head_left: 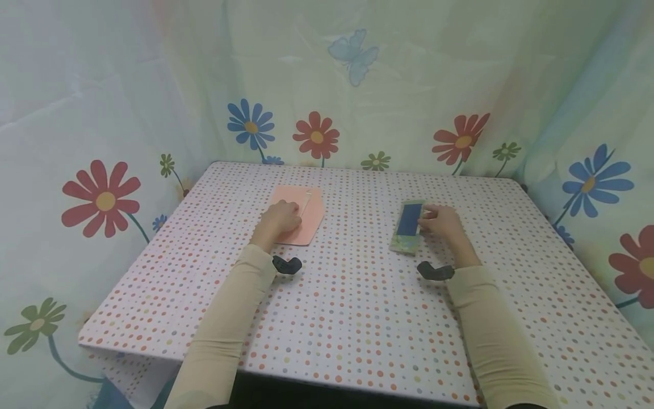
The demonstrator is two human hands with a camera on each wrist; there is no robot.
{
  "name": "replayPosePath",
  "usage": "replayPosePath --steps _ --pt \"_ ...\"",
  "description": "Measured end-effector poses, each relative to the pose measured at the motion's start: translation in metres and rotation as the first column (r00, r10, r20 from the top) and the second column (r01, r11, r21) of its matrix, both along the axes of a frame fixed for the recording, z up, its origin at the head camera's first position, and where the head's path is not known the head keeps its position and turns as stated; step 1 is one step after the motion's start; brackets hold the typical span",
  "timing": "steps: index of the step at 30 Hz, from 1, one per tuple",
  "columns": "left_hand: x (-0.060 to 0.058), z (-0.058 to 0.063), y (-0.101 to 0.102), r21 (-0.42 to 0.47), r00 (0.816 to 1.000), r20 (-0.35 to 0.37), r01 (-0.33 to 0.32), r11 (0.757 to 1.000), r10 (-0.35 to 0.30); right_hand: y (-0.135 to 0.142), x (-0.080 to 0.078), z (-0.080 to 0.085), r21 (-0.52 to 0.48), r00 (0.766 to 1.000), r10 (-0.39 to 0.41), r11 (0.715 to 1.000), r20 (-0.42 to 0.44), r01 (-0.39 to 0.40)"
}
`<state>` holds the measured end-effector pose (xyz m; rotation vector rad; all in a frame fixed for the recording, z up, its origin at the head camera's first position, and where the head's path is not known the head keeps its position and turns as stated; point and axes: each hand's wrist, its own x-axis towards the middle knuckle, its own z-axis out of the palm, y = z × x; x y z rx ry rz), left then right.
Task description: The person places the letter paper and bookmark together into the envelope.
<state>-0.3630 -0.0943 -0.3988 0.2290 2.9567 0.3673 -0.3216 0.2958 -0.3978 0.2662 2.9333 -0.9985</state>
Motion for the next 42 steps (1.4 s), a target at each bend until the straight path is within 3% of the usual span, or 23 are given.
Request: replayPosePath --steps 8,18,34,42 --pt "-0.002 0.003 0.0 -0.012 1.0 -0.007 0.01 1.0 -0.01 -0.01 0.003 0.001 -0.08 0.997 0.069 0.994 -0.037 -0.072" --pt "-0.003 0.007 0.001 -0.026 1.0 0.014 0.008 1.0 -0.007 -0.021 0.0 -0.005 -0.146 0.998 0.023 0.989 -0.052 -0.031" --pt "-0.005 0.001 -0.003 0.009 1.0 0.014 0.01 1.0 -0.01 -0.059 -0.002 0.011 -0.232 0.996 0.031 0.972 -0.08 -0.049" --pt "-0.006 -0.001 -0.004 0.016 1.0 0.003 0.0 1.0 0.0 -0.086 -0.013 0.018 -0.361 0.995 0.031 0.93 -0.096 -0.064"
